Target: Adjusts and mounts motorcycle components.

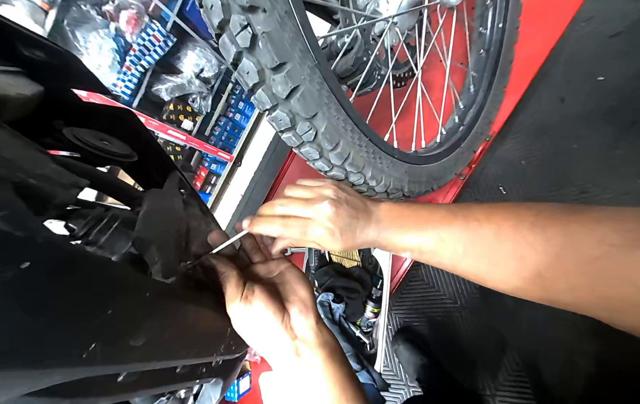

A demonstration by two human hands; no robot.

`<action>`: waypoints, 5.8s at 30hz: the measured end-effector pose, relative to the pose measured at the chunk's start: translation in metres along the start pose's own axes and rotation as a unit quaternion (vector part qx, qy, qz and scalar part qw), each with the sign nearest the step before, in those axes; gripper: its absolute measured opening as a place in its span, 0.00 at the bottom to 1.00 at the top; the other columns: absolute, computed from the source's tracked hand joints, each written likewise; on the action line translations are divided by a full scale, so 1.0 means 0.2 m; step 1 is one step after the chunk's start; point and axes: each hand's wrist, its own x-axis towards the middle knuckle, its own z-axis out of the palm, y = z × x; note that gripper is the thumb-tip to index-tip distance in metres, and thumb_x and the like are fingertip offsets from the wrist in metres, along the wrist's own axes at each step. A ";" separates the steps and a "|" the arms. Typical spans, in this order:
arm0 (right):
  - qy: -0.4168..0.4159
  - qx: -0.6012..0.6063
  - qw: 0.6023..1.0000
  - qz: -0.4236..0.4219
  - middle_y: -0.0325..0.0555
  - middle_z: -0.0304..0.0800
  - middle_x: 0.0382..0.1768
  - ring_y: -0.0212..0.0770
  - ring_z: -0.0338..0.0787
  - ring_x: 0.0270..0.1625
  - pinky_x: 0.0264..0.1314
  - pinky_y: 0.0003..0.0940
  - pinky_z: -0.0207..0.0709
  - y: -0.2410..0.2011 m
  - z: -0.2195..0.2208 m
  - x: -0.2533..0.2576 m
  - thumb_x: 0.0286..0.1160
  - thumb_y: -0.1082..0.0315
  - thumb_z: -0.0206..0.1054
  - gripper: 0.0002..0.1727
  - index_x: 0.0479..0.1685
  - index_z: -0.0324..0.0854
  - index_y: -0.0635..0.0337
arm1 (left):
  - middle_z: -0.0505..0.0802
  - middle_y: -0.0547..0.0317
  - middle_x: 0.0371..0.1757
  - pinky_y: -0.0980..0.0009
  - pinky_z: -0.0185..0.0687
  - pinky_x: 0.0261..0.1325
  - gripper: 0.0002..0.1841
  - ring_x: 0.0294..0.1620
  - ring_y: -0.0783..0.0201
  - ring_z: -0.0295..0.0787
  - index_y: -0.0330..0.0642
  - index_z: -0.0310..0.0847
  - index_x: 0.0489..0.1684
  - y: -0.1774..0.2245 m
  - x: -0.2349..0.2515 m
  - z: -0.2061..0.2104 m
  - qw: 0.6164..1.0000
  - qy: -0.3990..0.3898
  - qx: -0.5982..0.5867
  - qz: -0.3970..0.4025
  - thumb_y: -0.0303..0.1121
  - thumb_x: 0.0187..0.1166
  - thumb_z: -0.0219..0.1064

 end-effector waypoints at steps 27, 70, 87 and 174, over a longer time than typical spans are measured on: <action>-0.095 0.076 0.991 0.055 0.42 0.93 0.52 0.43 0.89 0.52 0.54 0.37 0.79 -0.04 -0.07 0.10 0.84 0.62 0.66 0.19 0.71 0.86 0.49 | 0.92 0.66 0.50 0.65 0.84 0.65 0.21 0.57 0.67 0.89 0.51 0.81 0.57 0.00 0.02 -0.05 0.999 -0.045 0.007 -0.015 0.45 0.97 0.38; -0.099 0.259 0.928 0.249 0.35 0.90 0.30 0.29 0.86 0.34 0.39 0.31 0.79 0.01 -0.07 0.27 0.84 0.54 0.67 0.15 0.39 0.94 0.53 | 0.90 0.68 0.59 0.57 0.78 0.76 0.23 0.70 0.66 0.84 0.55 0.76 0.65 0.03 0.04 -0.03 0.997 -0.076 -0.006 -0.015 0.48 0.97 0.33; -0.055 0.263 0.930 0.251 0.35 0.84 0.22 0.30 0.83 0.27 0.31 0.31 0.77 -0.04 -0.03 0.17 0.91 0.54 0.58 0.22 0.31 0.89 0.56 | 0.91 0.66 0.48 0.64 0.85 0.65 0.21 0.55 0.67 0.90 0.53 0.80 0.55 0.03 0.02 0.00 0.999 -0.024 -0.013 -0.021 0.47 0.96 0.40; -0.070 0.447 0.757 0.472 0.48 0.92 0.34 0.32 0.86 0.23 0.28 0.25 0.83 -0.12 -0.10 0.28 0.82 0.66 0.70 0.29 0.81 0.69 0.60 | 0.85 0.65 0.40 0.77 0.82 0.38 0.20 0.33 0.72 0.82 0.48 0.77 0.58 -0.09 0.11 -0.02 0.985 -0.073 0.120 0.102 0.46 0.96 0.41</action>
